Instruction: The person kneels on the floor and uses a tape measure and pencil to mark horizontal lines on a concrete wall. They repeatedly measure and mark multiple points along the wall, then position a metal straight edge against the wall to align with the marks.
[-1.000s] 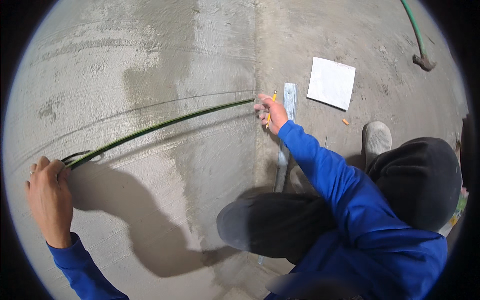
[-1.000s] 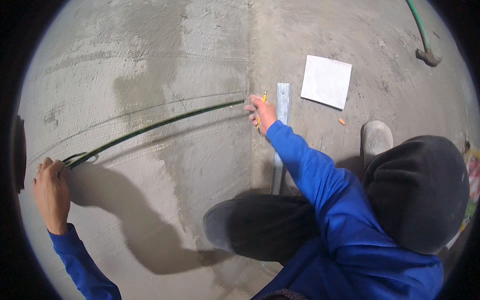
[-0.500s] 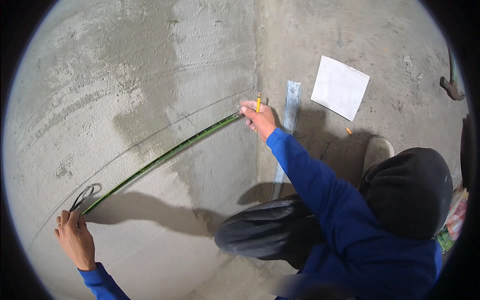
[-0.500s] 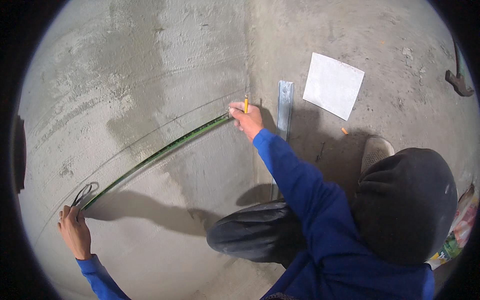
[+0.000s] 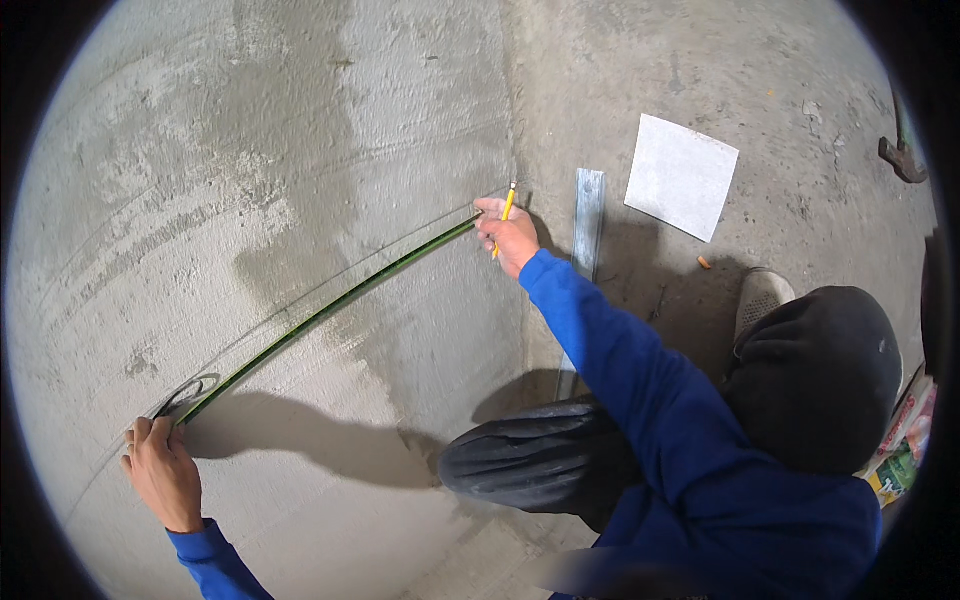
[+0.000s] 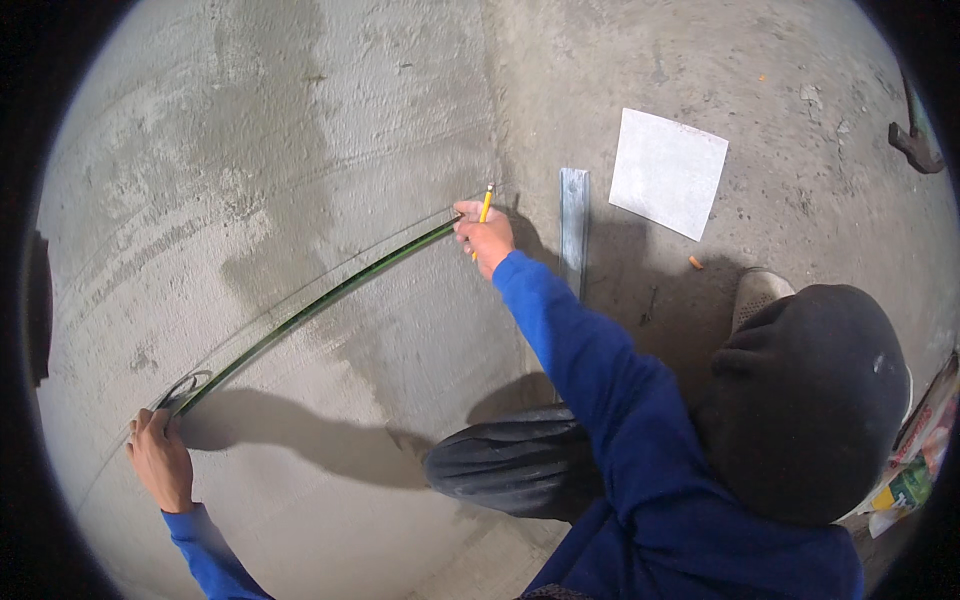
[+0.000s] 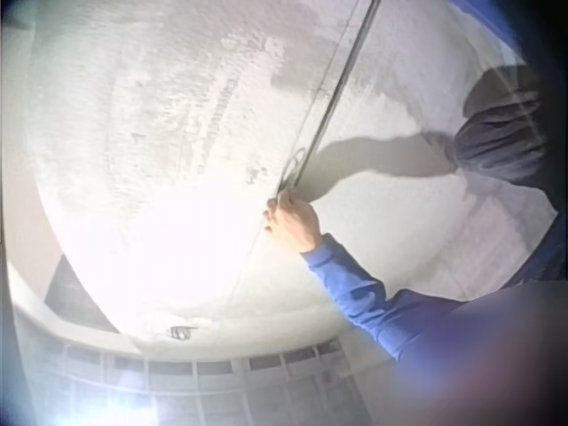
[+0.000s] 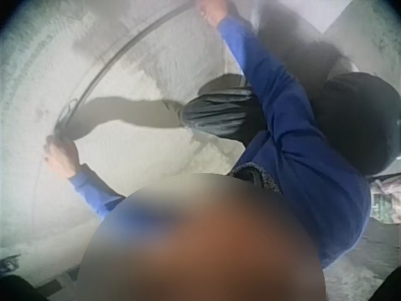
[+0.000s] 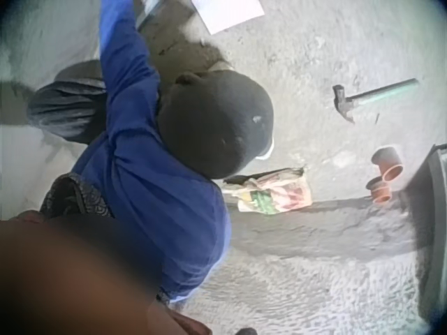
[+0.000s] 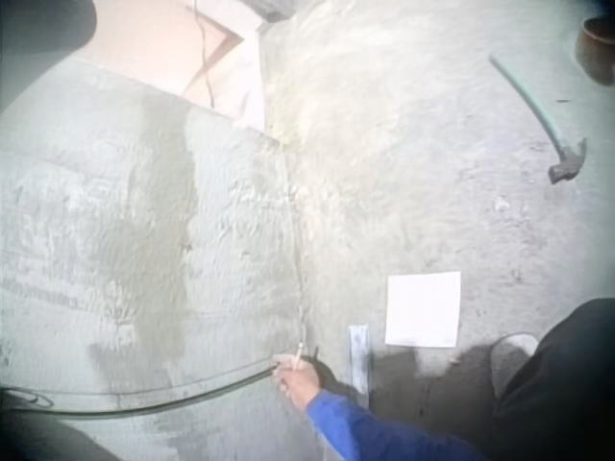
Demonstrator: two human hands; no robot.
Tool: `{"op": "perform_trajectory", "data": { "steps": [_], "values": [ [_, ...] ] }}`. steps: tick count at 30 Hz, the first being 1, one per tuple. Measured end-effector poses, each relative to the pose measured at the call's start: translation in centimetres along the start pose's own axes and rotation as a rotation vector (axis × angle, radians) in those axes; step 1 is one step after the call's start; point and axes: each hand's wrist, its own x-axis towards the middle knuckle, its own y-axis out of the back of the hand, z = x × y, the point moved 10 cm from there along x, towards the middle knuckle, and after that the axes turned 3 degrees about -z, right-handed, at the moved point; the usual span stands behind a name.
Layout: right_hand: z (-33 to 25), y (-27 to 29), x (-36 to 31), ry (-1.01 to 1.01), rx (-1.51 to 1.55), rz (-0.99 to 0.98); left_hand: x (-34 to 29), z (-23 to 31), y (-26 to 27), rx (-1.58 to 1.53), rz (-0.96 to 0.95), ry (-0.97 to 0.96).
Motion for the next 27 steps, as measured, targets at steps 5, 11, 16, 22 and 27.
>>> {"op": "perform_trajectory", "data": {
  "steps": [5,11,16,22,27],
  "values": [
    [0.6,0.5,0.1,0.017,-0.018,0.094,-0.3,0.4,-0.3,-0.005,-0.008,0.009],
    [0.7,0.7,-0.1,0.016,-0.081,0.145,-0.9,0.4,-0.5,-0.003,0.047,-0.012],
    [0.9,0.7,-0.3,-0.001,-0.091,0.165,-1.2,0.5,-0.3,0.018,0.084,-0.019],
    [1.0,1.1,0.0,-0.002,-0.116,0.216,-0.8,0.4,-0.2,0.018,0.002,0.059],
    [1.0,1.1,0.2,-0.025,-0.134,0.203,-0.2,0.0,0.5,-0.074,-0.068,0.091]
  ]
}}
